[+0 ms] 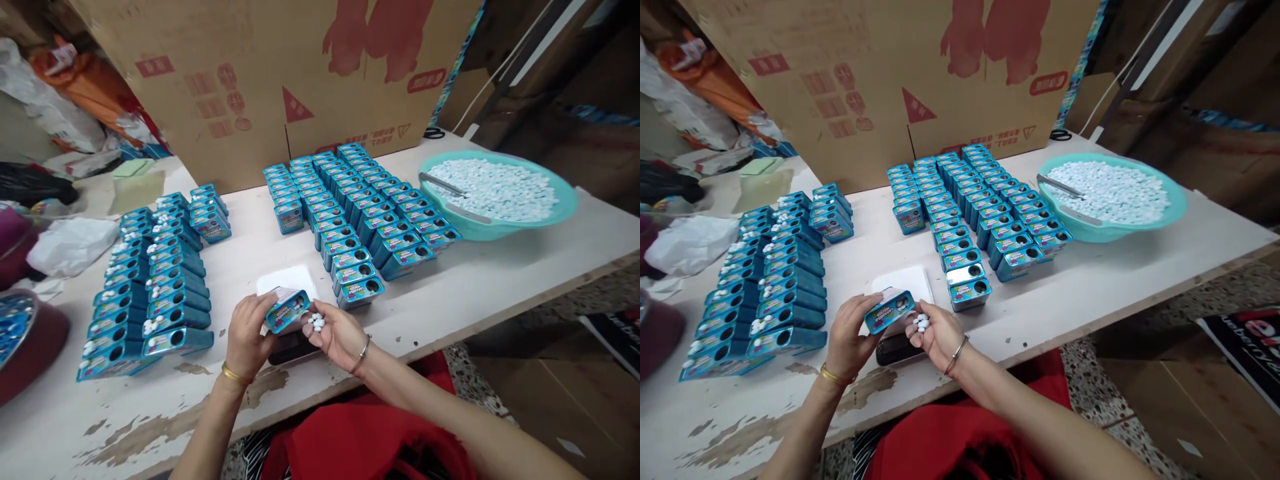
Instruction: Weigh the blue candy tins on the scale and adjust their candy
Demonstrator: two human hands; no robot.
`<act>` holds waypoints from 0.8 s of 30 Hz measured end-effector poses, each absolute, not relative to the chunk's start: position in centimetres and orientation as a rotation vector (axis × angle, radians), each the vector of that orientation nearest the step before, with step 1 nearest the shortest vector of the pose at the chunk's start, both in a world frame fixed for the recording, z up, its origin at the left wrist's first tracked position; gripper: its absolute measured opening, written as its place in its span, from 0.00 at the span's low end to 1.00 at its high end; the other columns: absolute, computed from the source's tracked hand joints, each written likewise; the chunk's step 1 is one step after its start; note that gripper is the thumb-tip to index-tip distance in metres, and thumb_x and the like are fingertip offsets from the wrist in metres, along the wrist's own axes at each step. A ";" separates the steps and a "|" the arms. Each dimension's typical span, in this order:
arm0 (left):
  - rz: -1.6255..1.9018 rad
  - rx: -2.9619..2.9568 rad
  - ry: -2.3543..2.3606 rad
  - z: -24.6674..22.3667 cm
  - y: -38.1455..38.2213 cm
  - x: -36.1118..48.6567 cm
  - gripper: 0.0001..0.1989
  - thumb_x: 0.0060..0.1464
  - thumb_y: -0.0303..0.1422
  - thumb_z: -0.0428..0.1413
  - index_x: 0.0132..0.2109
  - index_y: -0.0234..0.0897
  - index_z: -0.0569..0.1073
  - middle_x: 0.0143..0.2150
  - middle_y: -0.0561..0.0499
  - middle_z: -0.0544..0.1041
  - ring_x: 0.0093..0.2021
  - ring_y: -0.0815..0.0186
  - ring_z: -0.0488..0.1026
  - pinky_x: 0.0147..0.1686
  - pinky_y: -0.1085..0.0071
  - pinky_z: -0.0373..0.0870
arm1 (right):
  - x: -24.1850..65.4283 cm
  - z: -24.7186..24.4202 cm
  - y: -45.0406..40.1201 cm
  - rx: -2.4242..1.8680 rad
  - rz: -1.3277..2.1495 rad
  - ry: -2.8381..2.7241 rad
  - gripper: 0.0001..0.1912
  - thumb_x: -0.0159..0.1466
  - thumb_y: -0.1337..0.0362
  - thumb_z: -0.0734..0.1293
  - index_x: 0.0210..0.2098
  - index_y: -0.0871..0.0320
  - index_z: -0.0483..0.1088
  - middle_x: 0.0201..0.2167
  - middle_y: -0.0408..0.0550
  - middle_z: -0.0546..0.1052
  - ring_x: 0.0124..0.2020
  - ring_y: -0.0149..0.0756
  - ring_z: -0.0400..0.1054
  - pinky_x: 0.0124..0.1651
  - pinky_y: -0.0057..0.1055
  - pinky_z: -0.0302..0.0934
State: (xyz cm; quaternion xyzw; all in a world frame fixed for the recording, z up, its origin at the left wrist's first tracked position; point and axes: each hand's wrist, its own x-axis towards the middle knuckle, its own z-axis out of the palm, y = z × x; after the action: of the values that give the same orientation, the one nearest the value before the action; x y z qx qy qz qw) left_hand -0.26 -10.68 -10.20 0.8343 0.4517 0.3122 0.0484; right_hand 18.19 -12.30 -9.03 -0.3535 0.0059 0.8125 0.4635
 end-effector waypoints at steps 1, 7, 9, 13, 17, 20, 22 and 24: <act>1.000 2.443 1.401 -10.2 -10.4 -0.1 0.19 0.52 0.31 0.55 0.52 0.42 0.67 0.47 0.47 0.74 0.48 0.59 0.71 0.50 0.60 0.68 | 18.3 -9.1 -12.5 -0.873 1.994 -0.019 0.08 0.58 0.65 0.67 0.32 0.65 0.66 0.22 0.46 0.68 0.19 0.25 0.62 0.16 0.18 0.48; 1.241 2.010 1.450 -10.6 -2.9 2.1 0.19 0.50 0.39 0.59 0.47 0.39 0.65 0.40 0.50 0.72 0.38 0.65 0.71 0.39 0.69 0.70 | 20.1 -10.5 -14.0 -0.981 1.947 -0.293 0.21 0.45 0.61 0.75 0.34 0.67 0.70 0.25 0.46 0.71 0.17 0.21 0.60 0.15 0.17 0.42; 1.223 1.994 1.433 -11.1 1.2 3.2 0.19 0.49 0.38 0.59 0.46 0.39 0.65 0.40 0.51 0.72 0.38 0.65 0.71 0.38 0.70 0.70 | 20.9 -11.4 -14.9 -1.017 1.938 -0.349 0.24 0.44 0.57 0.77 0.34 0.66 0.70 0.25 0.44 0.70 0.15 0.19 0.57 0.15 0.17 0.39; 1.151 2.050 1.484 -12.6 7.9 4.9 0.18 0.46 0.36 0.60 0.44 0.37 0.65 0.41 0.48 0.70 0.41 0.63 0.70 0.37 0.68 0.69 | 22.2 -14.0 -16.8 -1.070 1.942 -0.373 0.26 0.47 0.51 0.76 0.36 0.64 0.71 0.24 0.41 0.68 0.14 0.16 0.53 0.15 0.17 0.37; 1.132 2.111 1.580 -14.2 10.9 5.1 0.19 0.44 0.36 0.62 0.43 0.36 0.67 0.41 0.46 0.68 0.43 0.59 0.68 0.42 0.62 0.68 | 22.8 -16.1 -17.6 -1.084 1.982 -0.313 0.29 0.42 0.47 0.77 0.34 0.63 0.71 0.23 0.40 0.66 0.13 0.16 0.52 0.14 0.17 0.35; 1.076 2.168 1.645 -14.9 11.2 4.5 0.19 0.45 0.37 0.62 0.42 0.35 0.67 0.39 0.46 0.68 0.42 0.58 0.67 0.44 0.61 0.67 | 22.8 -16.9 -17.6 -1.037 2.027 -0.321 0.30 0.41 0.45 0.77 0.33 0.62 0.72 0.22 0.39 0.67 0.11 0.16 0.49 0.13 0.18 0.34; 1.023 2.213 1.661 -15.0 11.0 4.0 0.20 0.45 0.38 0.62 0.44 0.36 0.67 0.39 0.47 0.69 0.39 0.61 0.68 0.41 0.64 0.67 | 22.7 -17.3 -17.7 -1.045 2.032 -0.317 0.29 0.41 0.45 0.77 0.33 0.61 0.73 0.22 0.40 0.67 0.12 0.16 0.50 0.14 0.18 0.37; 1.002 2.242 1.716 -14.5 11.1 3.0 0.23 0.46 0.38 0.61 0.48 0.36 0.65 0.41 0.47 0.70 0.39 0.63 0.69 0.41 0.66 0.67 | 22.5 -17.8 -18.0 -1.106 2.018 -0.293 0.28 0.41 0.46 0.77 0.33 0.61 0.74 0.22 0.41 0.68 0.15 0.17 0.54 0.18 0.16 0.44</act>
State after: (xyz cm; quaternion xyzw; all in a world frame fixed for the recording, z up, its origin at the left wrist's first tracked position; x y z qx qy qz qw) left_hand 2.97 11.13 -14.52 0.7463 0.5714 0.3335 0.0729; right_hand 22.54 -18.04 -17.77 -0.4370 -0.1157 0.7976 0.3995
